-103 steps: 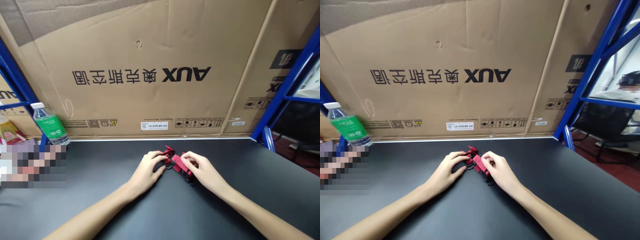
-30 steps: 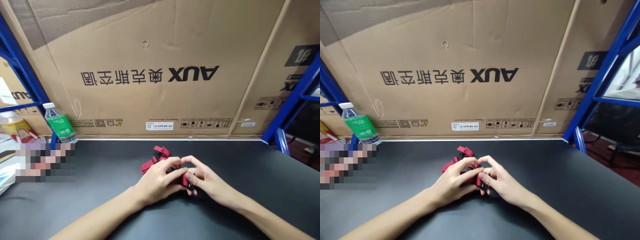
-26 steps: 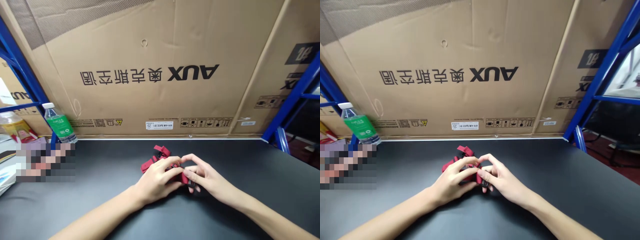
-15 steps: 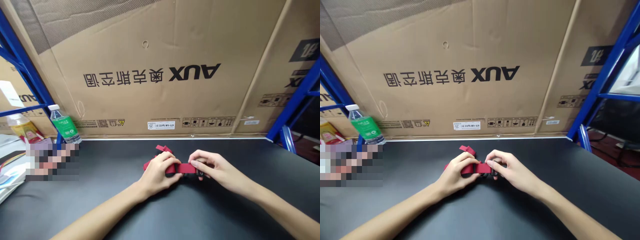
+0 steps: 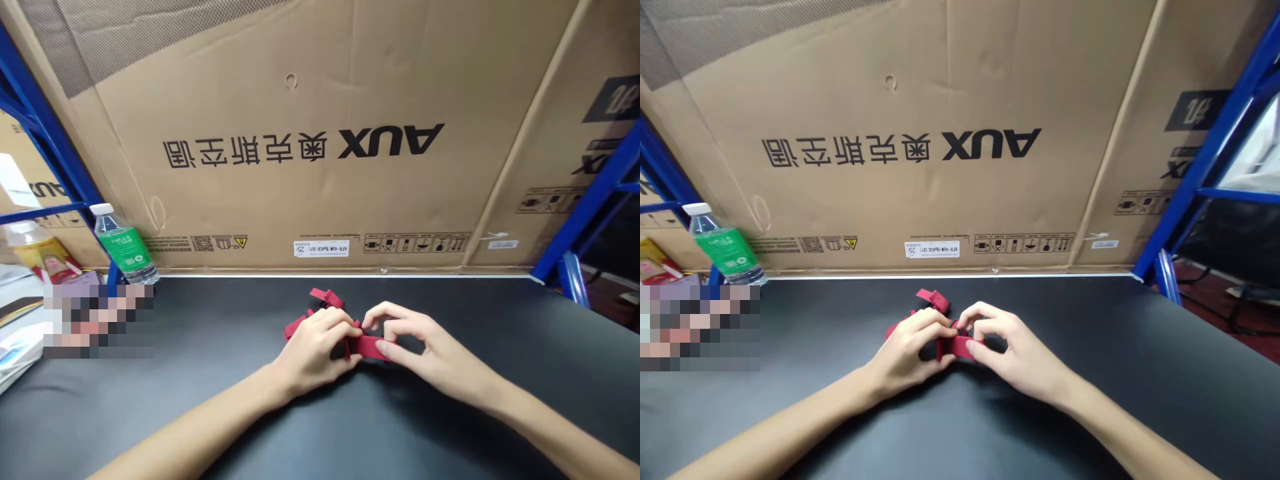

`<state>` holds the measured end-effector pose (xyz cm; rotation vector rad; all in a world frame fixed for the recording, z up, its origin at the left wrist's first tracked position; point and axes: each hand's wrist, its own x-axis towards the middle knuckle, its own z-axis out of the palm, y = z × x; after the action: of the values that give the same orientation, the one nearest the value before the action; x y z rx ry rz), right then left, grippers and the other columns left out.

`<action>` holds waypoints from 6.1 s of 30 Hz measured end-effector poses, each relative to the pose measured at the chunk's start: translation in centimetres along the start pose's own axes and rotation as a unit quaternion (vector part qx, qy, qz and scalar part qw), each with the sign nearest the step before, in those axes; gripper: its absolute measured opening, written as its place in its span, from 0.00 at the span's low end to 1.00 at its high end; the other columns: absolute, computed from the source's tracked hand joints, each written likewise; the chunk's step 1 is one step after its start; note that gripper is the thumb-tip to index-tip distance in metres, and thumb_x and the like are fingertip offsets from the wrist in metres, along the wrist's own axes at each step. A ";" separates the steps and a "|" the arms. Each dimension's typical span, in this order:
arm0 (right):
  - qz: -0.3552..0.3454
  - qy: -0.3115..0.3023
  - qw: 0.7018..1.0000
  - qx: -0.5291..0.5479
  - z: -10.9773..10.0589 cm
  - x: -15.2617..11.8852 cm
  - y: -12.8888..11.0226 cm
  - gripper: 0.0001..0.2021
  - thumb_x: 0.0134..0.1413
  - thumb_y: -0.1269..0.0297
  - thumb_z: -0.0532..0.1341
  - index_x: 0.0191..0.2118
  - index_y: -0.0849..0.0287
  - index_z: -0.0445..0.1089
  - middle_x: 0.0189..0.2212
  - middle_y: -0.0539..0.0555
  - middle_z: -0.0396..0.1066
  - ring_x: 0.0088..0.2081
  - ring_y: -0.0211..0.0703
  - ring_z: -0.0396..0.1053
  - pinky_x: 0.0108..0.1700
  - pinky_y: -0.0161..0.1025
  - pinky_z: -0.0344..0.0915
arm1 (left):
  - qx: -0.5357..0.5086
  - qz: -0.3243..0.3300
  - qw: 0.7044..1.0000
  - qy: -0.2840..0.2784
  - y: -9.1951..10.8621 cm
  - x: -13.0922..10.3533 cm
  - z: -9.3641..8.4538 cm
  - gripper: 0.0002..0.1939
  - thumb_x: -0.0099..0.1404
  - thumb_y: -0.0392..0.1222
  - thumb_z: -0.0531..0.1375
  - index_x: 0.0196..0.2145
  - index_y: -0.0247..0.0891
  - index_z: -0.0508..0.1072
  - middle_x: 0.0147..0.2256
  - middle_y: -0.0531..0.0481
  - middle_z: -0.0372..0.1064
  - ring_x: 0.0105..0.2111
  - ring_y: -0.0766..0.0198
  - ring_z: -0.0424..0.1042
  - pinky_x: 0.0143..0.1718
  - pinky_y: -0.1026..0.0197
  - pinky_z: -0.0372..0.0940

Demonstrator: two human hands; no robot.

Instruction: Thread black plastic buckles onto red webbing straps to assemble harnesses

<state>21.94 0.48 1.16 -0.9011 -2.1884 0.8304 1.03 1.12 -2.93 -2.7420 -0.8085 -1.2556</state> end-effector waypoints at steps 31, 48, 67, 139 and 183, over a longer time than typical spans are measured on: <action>-0.001 0.000 0.995 -0.095 1.2 0.1 2.6 0.24 0.62 0.55 0.56 0.16 0.58 0.56 0.25 0.50 0.66 0.26 0.38 0.63 0.31 0.37 0.61 | -0.018 -0.114 0.991 -0.062 0.1 -0.3 0.1 0.11 0.72 0.41 0.55 0.46 0.39 0.75 0.36 0.47 0.73 0.36 0.61 0.72 0.38 0.60 0.69; -0.210 0.091 0.901 -0.370 3.7 -0.2 1.7 0.10 0.65 0.69 0.54 0.46 0.66 0.70 0.30 0.58 0.76 0.31 0.48 0.72 0.35 0.43 0.67 | -0.072 -0.040 0.997 -0.003 1.7 0.1 -0.4 0.07 0.70 0.33 0.53 0.39 0.38 0.70 0.30 0.50 0.73 0.27 0.65 0.71 0.30 0.66 0.67; -0.004 -0.040 0.886 -0.462 1.1 0.3 0.6 0.07 0.57 0.66 0.58 0.28 0.57 0.68 0.20 0.51 0.72 0.21 0.44 0.69 0.26 0.38 0.49 | -0.261 -0.393 0.844 0.256 -0.8 1.2 -1.1 0.08 0.59 0.46 0.57 0.32 0.41 0.63 0.22 0.58 0.60 0.22 0.65 0.62 0.25 0.64 0.60; 0.074 -0.022 0.951 0.299 3.7 -0.7 0.3 0.19 0.56 0.50 0.63 0.46 0.55 0.61 0.26 0.46 0.69 0.29 0.39 0.64 0.36 0.38 0.60 | 0.131 0.009 0.987 -0.092 3.2 -1.2 -3.0 0.15 0.75 0.49 0.48 0.43 0.37 0.68 0.35 0.47 0.75 0.32 0.60 0.72 0.35 0.58 0.69; -0.027 -0.096 0.993 0.064 -0.4 -0.2 -0.5 0.14 0.53 0.70 0.62 0.19 0.59 0.61 0.45 0.53 0.71 0.42 0.43 0.70 0.50 0.43 0.64 | 0.107 0.039 0.991 -0.072 1.5 -1.3 -3.8 0.07 0.68 0.43 0.57 0.34 0.38 0.67 0.28 0.50 0.72 0.25 0.64 0.69 0.29 0.61 0.65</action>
<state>22.14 0.21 1.68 -0.7208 -2.2824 1.0554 -1.59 -1.63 -0.99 -2.6832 -0.7868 -0.9090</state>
